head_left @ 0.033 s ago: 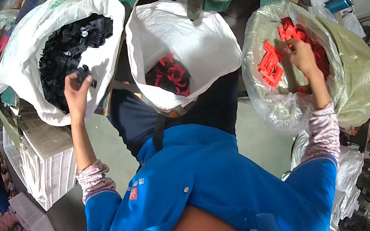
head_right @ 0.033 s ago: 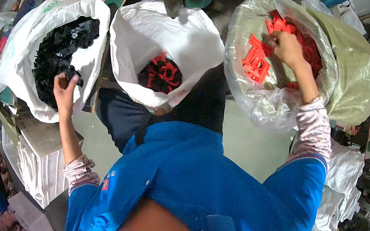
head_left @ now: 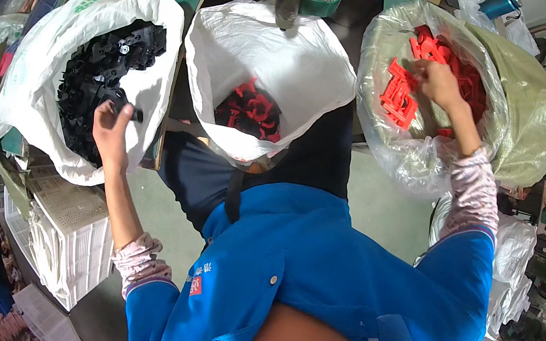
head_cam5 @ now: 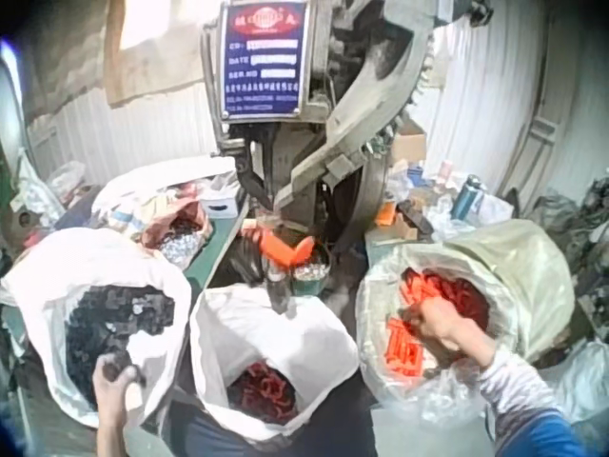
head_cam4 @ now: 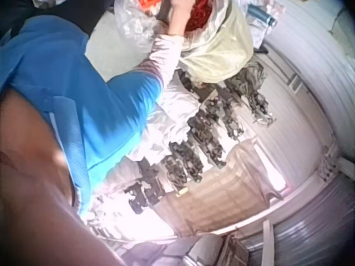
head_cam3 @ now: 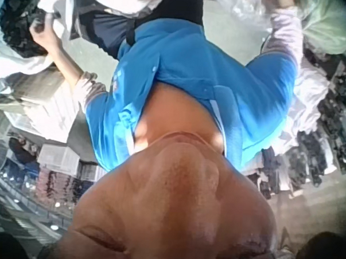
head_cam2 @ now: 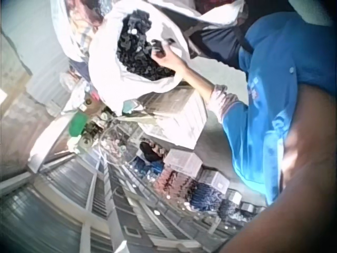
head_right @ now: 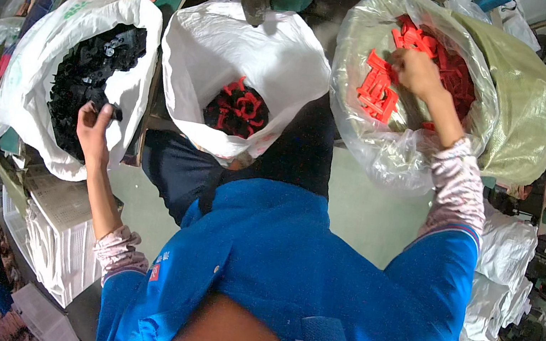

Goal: The person repeatedly picks black plastic components from a white sack and red plastic components from a clear bag, then presses them together by hand. The assembled units are dropped into a central white sack. The person briefly adjusts the red component bag before resuming assembly.

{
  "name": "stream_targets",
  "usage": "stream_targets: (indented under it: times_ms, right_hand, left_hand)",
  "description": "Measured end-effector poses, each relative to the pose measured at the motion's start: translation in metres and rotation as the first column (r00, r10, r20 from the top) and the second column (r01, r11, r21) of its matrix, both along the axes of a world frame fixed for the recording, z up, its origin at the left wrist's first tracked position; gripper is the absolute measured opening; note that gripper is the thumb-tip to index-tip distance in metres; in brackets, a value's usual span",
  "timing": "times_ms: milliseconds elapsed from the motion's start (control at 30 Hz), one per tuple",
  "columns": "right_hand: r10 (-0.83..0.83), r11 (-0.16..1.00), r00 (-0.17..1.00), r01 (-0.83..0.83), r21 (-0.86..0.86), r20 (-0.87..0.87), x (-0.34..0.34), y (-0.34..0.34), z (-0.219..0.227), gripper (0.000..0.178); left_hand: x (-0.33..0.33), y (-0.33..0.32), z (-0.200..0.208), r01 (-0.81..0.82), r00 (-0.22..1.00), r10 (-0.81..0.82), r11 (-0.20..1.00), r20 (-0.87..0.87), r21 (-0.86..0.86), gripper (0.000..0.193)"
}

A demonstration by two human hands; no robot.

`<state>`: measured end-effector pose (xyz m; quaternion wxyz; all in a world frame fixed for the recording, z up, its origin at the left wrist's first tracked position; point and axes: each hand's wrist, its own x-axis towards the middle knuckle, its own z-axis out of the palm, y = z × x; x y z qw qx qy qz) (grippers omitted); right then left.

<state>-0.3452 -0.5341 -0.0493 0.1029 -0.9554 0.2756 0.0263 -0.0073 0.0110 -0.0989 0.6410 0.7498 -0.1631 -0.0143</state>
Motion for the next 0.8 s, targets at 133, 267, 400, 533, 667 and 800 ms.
stream_targets:
  times_ms: [133,267,400,533,667,800]
  right_hand:
    - [0.113,0.981,0.99,-0.125,-0.148,-0.086,-0.003,-0.028,-0.059,0.032]
    - [-0.217,0.943,0.954,0.15,0.296,0.207,0.002,-0.018,-0.033,0.028]
    - [-0.6,0.473,0.686,-0.111,0.874,0.412,0.042,0.053,0.029,0.029]
    - [-0.561,0.173,0.758,-0.287,0.942,0.333,0.076,0.103,0.049,0.019]
    - [-0.382,0.26,0.828,-0.329,0.908,0.41,0.116,0.141,0.064,0.027]
    - [-0.062,0.592,0.808,-0.442,0.674,0.585,0.138,0.149,0.053,0.026]
  left_hand:
    - [-0.007,-0.048,0.023,-0.074,0.889,-0.225,0.789,-0.399,-0.61,0.022]
    - [-0.037,-0.103,0.027,-0.088,0.69,-0.538,0.602,-0.484,-0.794,0.031]
    - [-0.065,-0.165,0.037,-0.055,0.435,-0.814,0.403,-0.385,-0.914,0.048]
    - [-0.087,-0.223,0.052,0.164,0.514,-0.772,0.516,-0.373,-0.841,0.033]
    - [-0.094,-0.233,0.068,0.217,0.597,-0.695,0.621,-0.401,-0.753,0.027]
    - [-0.104,-0.242,0.068,0.194,0.677,-0.653,0.603,-0.339,-0.773,0.02]
